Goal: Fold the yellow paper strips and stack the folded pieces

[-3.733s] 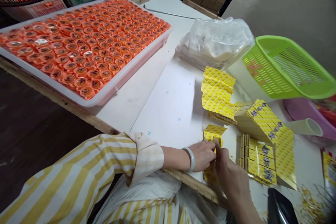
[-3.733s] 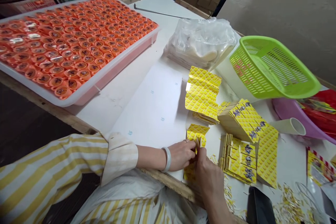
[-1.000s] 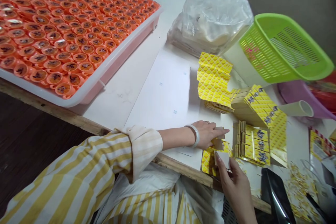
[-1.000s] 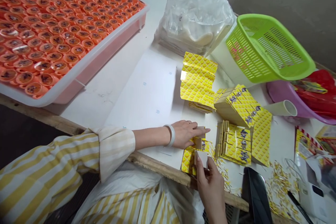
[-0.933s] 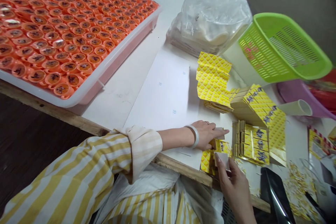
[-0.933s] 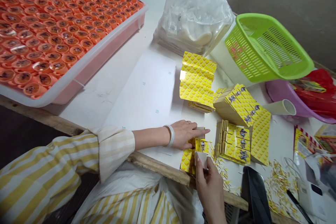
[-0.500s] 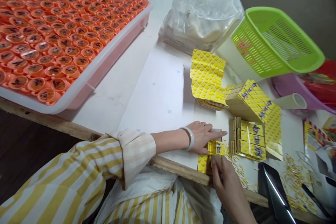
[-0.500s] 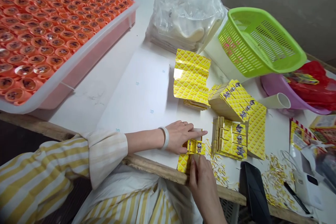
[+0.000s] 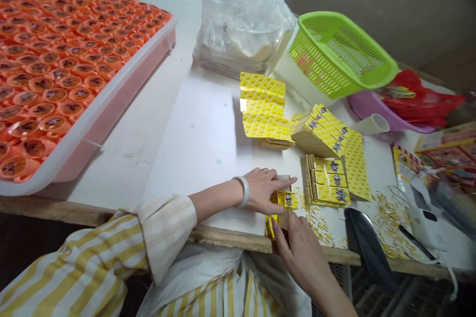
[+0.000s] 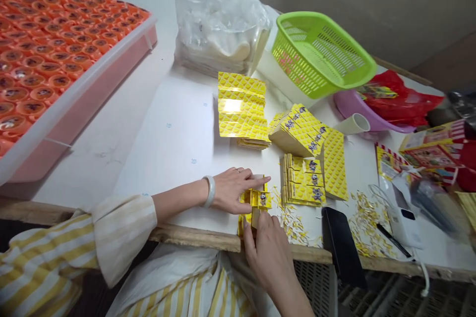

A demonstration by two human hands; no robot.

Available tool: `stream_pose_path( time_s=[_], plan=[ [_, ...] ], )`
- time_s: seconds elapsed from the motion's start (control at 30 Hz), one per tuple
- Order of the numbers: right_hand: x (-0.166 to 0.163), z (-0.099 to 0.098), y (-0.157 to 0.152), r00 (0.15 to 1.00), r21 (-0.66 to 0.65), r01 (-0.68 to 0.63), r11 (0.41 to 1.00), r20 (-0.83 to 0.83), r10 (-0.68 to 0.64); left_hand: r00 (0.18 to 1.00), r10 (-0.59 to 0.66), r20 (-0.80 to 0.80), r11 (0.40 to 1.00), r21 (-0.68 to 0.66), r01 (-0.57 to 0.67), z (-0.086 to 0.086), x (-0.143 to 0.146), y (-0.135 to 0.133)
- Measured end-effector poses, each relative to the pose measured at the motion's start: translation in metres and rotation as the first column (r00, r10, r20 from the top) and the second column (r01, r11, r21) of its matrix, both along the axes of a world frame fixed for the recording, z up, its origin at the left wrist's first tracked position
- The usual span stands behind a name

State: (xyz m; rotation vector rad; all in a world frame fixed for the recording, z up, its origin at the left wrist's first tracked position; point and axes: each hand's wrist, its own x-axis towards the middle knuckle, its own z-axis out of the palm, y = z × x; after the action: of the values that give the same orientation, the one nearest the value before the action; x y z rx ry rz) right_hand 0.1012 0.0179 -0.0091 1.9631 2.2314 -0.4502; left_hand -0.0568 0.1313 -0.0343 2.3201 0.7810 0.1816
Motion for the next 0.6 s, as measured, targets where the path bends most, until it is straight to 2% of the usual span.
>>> stream_pose_path(
  time_s=[0.07,0.1,0.2,0.27,0.33,0.47,0.6],
  plan=[
    [0.010,0.013,0.001,0.989,-0.098,-0.001,0.995,-0.146,-0.013,1.000,0.003,-0.002,1.000,0.004,-0.003,0.000,-0.001,-0.001],
    [0.016,0.018,0.002,0.981,-0.091,0.000,0.996,-0.192,-0.018,1.000,0.004,-0.006,1.000,0.007,-0.004,0.000,-0.001,-0.002],
    [0.031,0.026,0.010,0.978,0.152,-0.045,0.987,-0.196,0.075,1.000,0.002,-0.013,1.000,0.009,-0.002,0.001,-0.002,-0.002],
    [0.036,0.022,0.017,0.967,0.254,-0.141,0.957,-0.173,0.188,1.000,-0.005,-0.018,1.000,-0.001,0.005,0.003,-0.003,-0.001],
    [0.037,0.013,0.022,0.946,0.224,-0.222,0.949,-0.187,0.266,1.000,-0.016,-0.024,1.000,-0.025,0.015,0.004,-0.004,0.000],
    [0.033,-0.004,0.022,0.950,0.198,-0.224,0.954,-0.173,0.259,1.000,0.023,0.009,1.000,-0.009,-0.023,0.004,-0.005,-0.007],
    [0.030,-0.010,0.012,0.962,0.357,-0.231,0.905,-0.055,0.267,0.991,0.109,0.075,0.990,0.076,-0.115,-0.001,-0.007,-0.026]
  ],
)
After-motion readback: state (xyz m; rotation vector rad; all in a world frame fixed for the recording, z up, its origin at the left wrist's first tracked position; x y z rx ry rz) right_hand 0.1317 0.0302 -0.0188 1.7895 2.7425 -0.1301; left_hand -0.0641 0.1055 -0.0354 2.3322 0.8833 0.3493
